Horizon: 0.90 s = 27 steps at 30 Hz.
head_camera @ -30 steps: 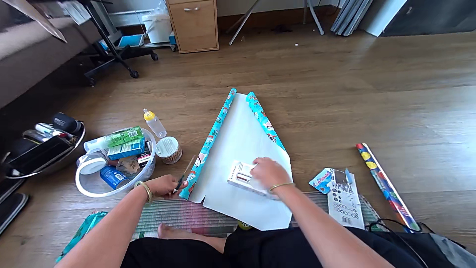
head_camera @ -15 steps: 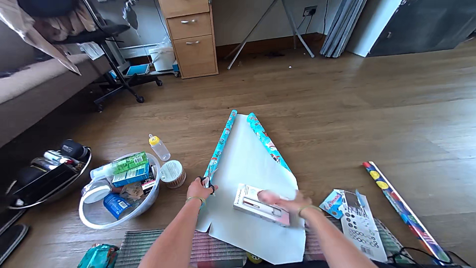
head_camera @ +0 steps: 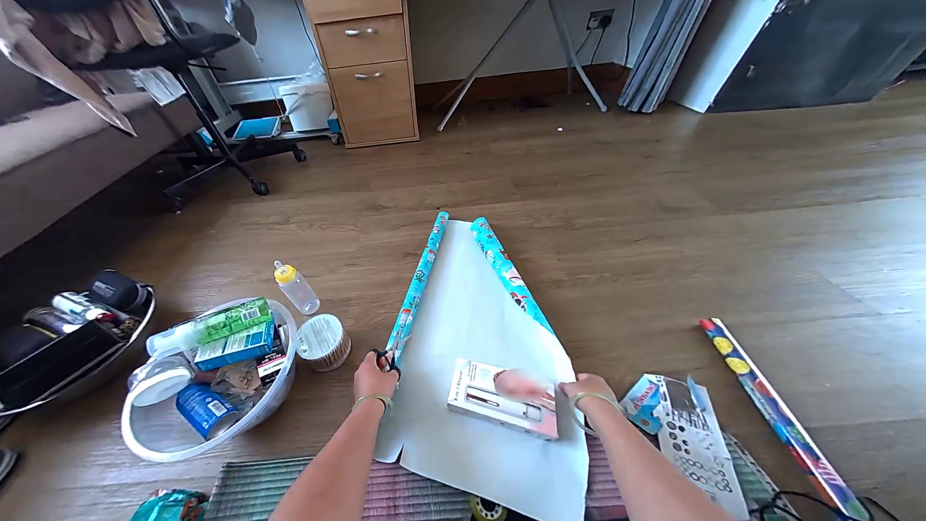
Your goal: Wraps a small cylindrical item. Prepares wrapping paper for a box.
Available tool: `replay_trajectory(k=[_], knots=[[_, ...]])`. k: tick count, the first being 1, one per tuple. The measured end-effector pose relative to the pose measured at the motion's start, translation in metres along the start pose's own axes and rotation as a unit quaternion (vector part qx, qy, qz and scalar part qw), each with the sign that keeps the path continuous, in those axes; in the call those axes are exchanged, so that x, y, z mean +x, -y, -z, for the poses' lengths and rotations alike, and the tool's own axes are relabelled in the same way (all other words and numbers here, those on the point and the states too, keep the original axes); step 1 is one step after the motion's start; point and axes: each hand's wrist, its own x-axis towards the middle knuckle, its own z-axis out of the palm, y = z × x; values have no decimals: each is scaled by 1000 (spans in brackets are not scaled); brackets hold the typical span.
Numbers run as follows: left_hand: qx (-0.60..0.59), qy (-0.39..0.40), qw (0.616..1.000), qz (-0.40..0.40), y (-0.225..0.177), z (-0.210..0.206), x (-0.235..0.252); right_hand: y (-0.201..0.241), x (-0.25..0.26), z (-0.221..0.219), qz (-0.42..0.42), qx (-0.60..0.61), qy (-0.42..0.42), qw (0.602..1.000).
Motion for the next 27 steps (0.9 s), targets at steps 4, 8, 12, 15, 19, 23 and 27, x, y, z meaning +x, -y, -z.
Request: replay_trajectory(k=[4, 8, 12, 15, 19, 23, 27], knots=[[-18, -12, 1000, 18, -3, 0, -2, 27, 6, 12, 38, -45, 3, 998], [-38, -22, 998, 47, -3, -3, -2, 54, 22, 16, 66, -73, -7, 995], [-77, -44, 993, 78, -7, -10, -8, 80, 48, 15, 77, -90, -20, 993], [-105, -60, 988, 94, -9, -13, -9, 98, 61, 15, 95, -75, -44, 992], [-109, -55, 987, 102, -10, -13, -10, 108, 61, 14, 111, -86, -60, 988], [-103, -55, 988, 106, -10, -13, -11, 103, 54, 12, 132, -115, -72, 982], [-93, -50, 989, 106, -10, -12, -12, 93, 57, 13, 126, -130, -79, 980]])
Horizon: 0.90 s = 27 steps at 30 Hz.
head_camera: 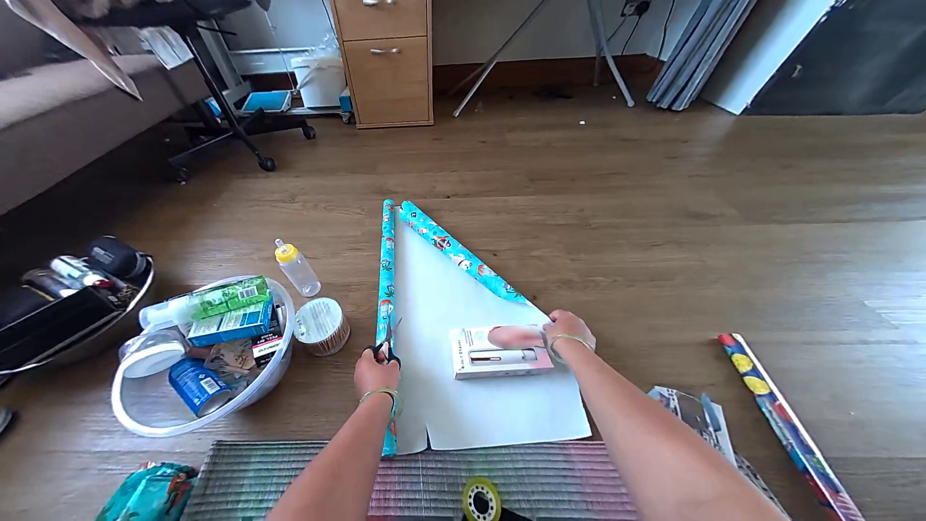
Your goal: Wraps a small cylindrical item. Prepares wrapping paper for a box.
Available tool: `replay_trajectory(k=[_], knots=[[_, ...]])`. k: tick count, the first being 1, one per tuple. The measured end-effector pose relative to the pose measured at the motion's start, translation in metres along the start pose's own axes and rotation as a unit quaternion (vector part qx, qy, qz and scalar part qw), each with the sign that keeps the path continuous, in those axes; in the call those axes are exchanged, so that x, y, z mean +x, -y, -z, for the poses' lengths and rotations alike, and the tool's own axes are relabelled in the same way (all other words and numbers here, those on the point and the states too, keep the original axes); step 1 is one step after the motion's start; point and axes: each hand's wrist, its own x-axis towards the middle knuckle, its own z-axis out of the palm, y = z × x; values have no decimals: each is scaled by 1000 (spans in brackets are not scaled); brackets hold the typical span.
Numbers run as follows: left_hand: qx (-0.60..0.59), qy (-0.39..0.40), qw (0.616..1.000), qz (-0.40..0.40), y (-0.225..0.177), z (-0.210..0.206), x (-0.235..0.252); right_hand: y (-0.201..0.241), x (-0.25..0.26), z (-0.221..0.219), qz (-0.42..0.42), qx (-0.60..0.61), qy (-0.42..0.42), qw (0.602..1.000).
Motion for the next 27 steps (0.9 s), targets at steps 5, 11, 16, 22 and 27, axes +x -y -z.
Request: replay_trajectory(k=[5, 11, 16, 22, 27], knots=[[24, 11, 1000, -13, 1, 4, 2, -8, 2, -2, -9, 2, 1, 1000], [32, 27, 999, -31, 1, 5, -1, -15, -7, -2, -9, 17, -1, 1000], [23, 31, 998, -42, 2, 6, 0, -18, -25, 15, 58, 140, -81, 985], [25, 21, 998, -48, 5, 5, 2, 43, -92, 112, 367, 417, -200, 807], [31, 16, 998, -48, 8, 4, 5, 75, -230, 189, 653, 514, -173, 530]])
